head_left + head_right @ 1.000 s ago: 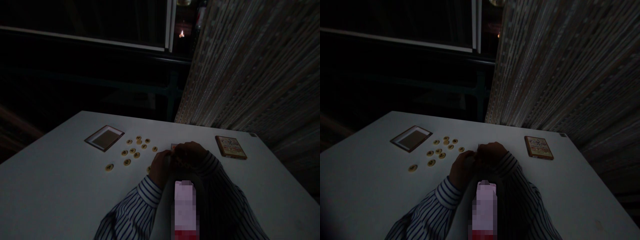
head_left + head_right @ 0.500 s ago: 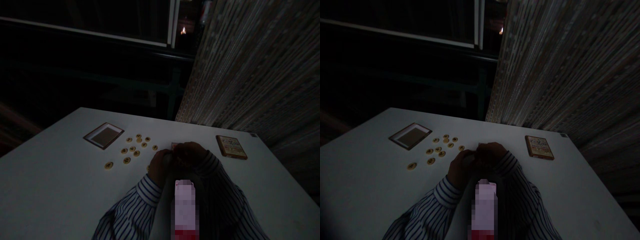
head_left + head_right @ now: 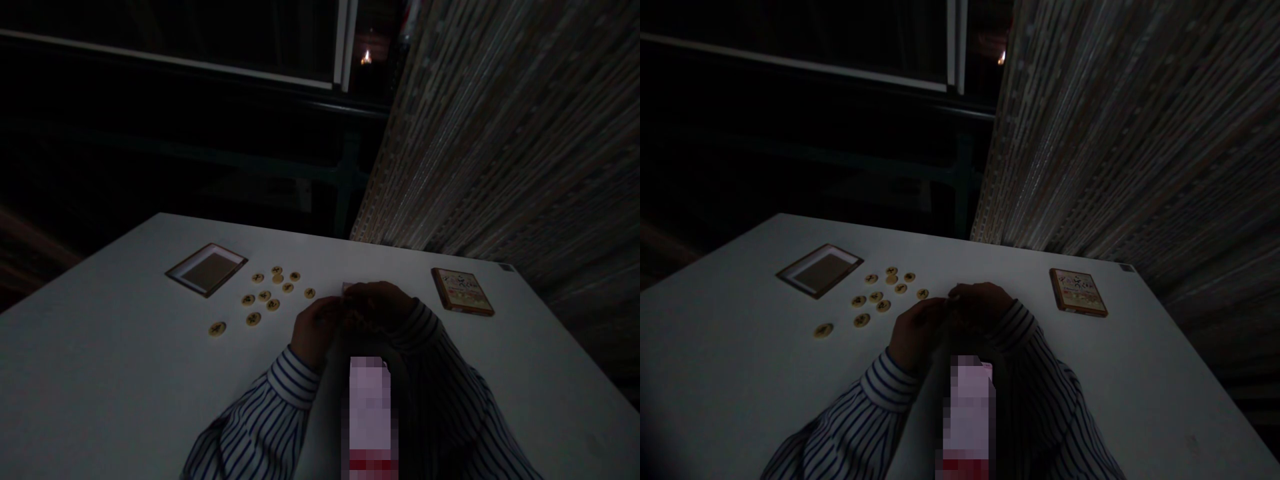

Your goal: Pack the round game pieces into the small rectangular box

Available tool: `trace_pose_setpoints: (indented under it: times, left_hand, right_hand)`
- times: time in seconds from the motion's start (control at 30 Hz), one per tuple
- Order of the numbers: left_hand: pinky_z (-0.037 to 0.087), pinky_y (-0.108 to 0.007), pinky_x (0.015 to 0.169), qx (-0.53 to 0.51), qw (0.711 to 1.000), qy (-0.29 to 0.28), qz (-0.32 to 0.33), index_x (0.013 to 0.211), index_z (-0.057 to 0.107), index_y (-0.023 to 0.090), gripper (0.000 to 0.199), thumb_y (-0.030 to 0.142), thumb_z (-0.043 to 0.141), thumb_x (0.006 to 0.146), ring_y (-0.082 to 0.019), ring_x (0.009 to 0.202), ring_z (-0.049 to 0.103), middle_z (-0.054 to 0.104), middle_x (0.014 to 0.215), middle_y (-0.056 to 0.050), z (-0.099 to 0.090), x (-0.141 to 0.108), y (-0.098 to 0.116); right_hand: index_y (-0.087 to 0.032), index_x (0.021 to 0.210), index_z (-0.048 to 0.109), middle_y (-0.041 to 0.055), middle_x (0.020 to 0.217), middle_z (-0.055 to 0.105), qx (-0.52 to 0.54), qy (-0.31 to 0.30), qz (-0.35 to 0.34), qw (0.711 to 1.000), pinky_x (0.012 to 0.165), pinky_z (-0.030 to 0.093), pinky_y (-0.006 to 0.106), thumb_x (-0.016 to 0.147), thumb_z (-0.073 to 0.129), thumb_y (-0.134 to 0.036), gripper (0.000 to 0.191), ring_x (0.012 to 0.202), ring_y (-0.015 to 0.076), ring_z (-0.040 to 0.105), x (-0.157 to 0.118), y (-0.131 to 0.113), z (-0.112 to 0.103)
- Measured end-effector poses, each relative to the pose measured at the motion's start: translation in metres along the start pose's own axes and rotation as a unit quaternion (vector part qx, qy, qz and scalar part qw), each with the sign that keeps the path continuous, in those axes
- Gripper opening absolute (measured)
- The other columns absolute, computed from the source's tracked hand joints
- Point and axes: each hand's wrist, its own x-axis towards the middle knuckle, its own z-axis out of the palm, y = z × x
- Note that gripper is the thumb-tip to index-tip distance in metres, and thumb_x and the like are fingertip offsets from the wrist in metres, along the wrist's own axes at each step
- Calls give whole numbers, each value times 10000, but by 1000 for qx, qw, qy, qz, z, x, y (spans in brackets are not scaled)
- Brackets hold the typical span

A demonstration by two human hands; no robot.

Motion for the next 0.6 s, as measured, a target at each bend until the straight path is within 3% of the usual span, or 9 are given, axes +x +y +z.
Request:
trace_pose_setpoints:
  times: [0.23,0.43,0.6]
  left_hand:
    - [502,-274,775,-31,999,-15,-34,930,616,156,267,299,549,715,-167,841,614,664,913,-60,0,3,-4]
    - [504,-287,778,-26,998,-31,-39,951,616,165,291,331,524,731,-174,853,612,662,931,-54,-2,3,-6]
    - [500,-285,786,-34,998,-26,-45,939,621,175,270,317,522,731,-171,854,611,667,914,-36,-1,3,-3]
  right_hand:
    - [-246,1024,551,20,908,650,14,-10,-8,1000,650,414,234,784,455,-331,271,801,148,598,0,-1,0]
    - [-238,1010,572,40,854,653,-45,-11,5,999,624,404,257,780,441,-378,299,760,165,595,0,-8,-2]
    - [-231,980,594,44,902,637,-40,-5,-31,999,638,395,258,734,506,-361,292,786,165,572,1,-13,-6]
